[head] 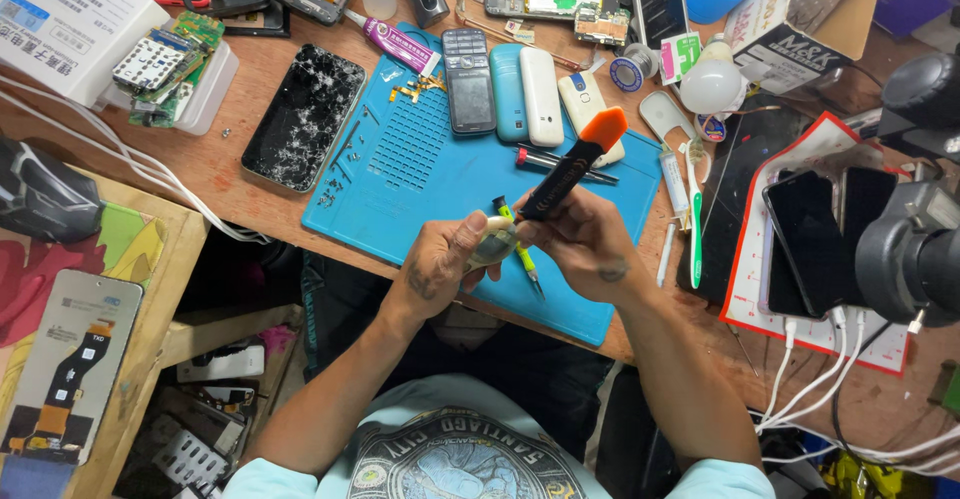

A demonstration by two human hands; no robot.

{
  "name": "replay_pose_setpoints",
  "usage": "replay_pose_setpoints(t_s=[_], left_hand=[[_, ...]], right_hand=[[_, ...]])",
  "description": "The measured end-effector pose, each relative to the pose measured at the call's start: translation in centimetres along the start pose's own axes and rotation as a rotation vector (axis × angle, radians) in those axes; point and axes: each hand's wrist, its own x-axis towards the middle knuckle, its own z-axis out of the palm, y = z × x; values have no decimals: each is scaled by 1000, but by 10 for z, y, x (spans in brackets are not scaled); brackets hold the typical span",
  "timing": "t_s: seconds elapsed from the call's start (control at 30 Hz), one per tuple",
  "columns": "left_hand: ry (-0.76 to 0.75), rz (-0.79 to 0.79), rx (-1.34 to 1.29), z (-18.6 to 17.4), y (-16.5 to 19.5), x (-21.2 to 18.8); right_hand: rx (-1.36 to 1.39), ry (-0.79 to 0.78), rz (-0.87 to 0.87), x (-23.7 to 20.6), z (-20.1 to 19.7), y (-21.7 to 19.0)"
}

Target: The person disassembles a small beige electronic device using a utility knife, tweezers, and a screwdriver. They pry open the casing, remove internal components, and separate the battery and circuit board from the housing.

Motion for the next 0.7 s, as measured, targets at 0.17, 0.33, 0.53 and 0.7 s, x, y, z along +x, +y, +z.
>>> replay_pose_setpoints(t_s=[0.17, 0.33, 0.53, 0.7], left_hand=[[88, 56, -59, 3, -8, -6], [94, 63, -90, 0, -18, -9], [54, 90, -127, -1, -21, -11], [39, 133, -156, -2, -25, -12]], right_hand=[[-288, 106, -306, -9, 14, 19], [-314, 73, -438, -9, 19, 23], [-423, -3, -654, -7, 20, 12], [-498, -17, -805, -5, 24, 4]])
